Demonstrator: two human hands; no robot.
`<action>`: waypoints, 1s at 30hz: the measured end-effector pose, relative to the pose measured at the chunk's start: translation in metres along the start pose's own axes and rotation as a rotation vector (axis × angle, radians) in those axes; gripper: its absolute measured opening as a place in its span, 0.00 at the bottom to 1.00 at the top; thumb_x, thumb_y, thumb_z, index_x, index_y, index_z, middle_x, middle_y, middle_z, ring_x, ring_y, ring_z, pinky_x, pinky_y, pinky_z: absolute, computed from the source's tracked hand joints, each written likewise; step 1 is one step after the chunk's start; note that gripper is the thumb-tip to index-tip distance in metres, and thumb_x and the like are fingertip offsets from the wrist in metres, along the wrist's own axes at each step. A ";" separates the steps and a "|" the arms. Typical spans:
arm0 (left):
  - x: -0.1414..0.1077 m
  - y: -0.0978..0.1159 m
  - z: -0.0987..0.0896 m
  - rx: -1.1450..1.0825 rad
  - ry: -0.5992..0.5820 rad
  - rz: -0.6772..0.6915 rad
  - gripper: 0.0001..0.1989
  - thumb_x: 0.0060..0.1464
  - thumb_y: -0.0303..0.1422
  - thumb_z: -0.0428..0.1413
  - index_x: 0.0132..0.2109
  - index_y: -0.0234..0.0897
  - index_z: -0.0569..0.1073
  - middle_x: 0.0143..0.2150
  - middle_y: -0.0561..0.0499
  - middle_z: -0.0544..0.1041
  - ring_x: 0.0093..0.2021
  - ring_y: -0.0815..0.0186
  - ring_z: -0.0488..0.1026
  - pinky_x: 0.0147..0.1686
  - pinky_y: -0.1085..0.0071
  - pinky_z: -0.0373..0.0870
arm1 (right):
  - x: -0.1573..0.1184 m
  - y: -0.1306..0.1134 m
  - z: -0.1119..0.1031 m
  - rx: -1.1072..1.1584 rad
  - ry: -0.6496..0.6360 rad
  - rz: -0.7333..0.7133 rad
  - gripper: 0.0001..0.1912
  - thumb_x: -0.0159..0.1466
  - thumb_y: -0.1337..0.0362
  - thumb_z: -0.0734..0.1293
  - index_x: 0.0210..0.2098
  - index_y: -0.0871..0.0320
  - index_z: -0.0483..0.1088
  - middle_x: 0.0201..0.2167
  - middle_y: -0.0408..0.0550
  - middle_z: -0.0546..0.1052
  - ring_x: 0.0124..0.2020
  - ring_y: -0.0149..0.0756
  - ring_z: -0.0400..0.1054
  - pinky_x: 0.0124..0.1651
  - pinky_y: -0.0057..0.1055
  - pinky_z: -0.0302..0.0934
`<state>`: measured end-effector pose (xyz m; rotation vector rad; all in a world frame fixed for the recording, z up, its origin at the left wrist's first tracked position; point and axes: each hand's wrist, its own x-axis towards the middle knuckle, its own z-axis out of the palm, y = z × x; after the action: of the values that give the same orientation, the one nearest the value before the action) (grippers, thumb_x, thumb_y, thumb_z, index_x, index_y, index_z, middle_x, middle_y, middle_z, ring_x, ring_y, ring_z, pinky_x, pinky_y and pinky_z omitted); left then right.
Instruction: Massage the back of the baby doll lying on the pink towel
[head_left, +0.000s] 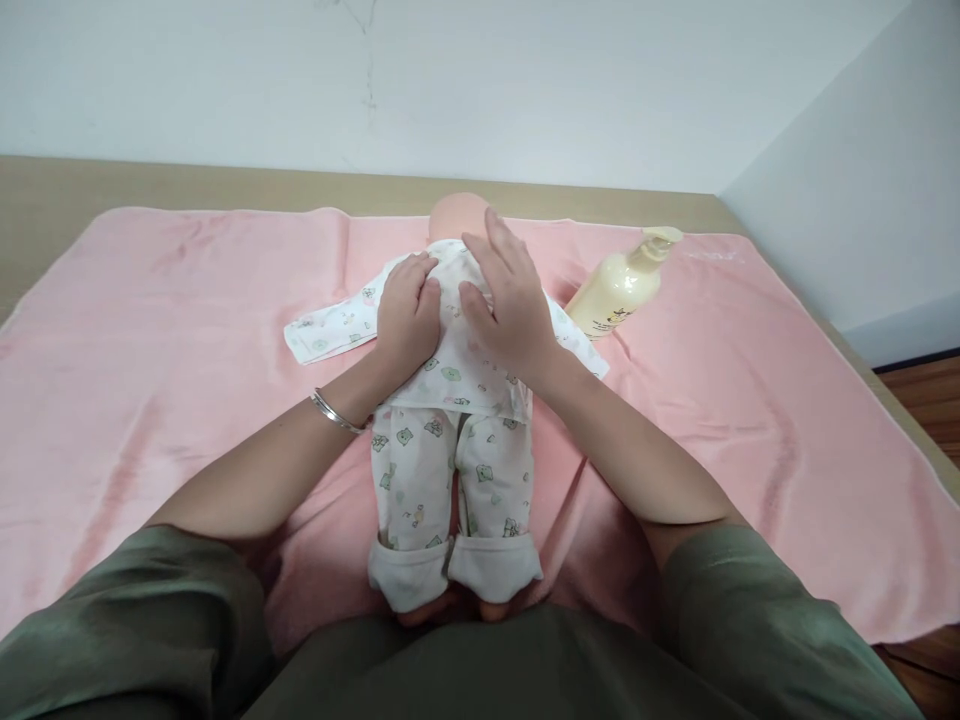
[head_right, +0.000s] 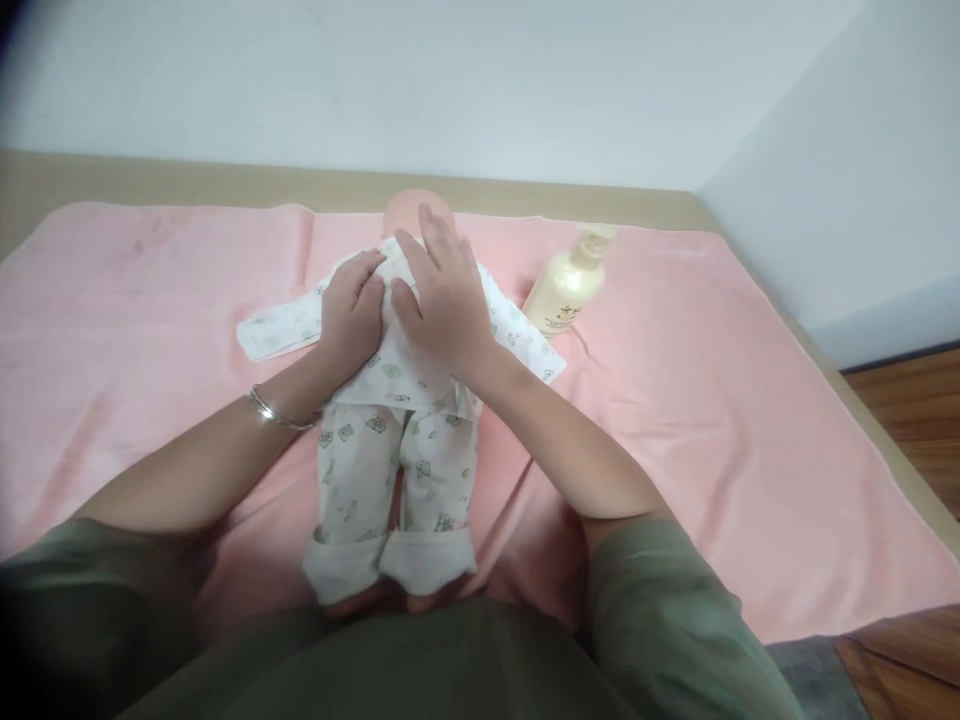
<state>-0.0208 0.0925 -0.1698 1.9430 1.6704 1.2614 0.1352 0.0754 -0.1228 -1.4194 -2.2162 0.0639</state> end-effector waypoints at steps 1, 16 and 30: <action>0.001 0.001 0.000 -0.006 -0.017 -0.008 0.23 0.65 0.36 0.43 0.59 0.40 0.75 0.65 0.46 0.77 0.69 0.59 0.69 0.74 0.57 0.64 | 0.000 0.001 0.000 -0.012 0.022 0.009 0.29 0.73 0.62 0.53 0.72 0.59 0.57 0.79 0.53 0.48 0.81 0.46 0.39 0.81 0.56 0.41; 0.008 0.002 -0.001 0.031 -0.119 -0.021 0.26 0.61 0.36 0.47 0.63 0.39 0.72 0.67 0.42 0.73 0.70 0.52 0.66 0.77 0.53 0.57 | -0.004 -0.004 0.011 -0.015 0.031 0.111 0.34 0.70 0.66 0.56 0.75 0.63 0.50 0.80 0.58 0.42 0.82 0.48 0.33 0.82 0.55 0.38; 0.006 -0.007 0.002 0.035 -0.102 -0.084 0.27 0.62 0.38 0.50 0.67 0.40 0.70 0.75 0.42 0.65 0.77 0.50 0.57 0.79 0.47 0.51 | -0.002 -0.004 0.011 0.002 -0.015 0.134 0.34 0.70 0.66 0.55 0.75 0.62 0.53 0.80 0.55 0.45 0.82 0.44 0.37 0.83 0.53 0.37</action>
<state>-0.0238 0.1010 -0.1732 1.9013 1.7146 1.0907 0.1284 0.0740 -0.1318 -1.5702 -2.1297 0.1231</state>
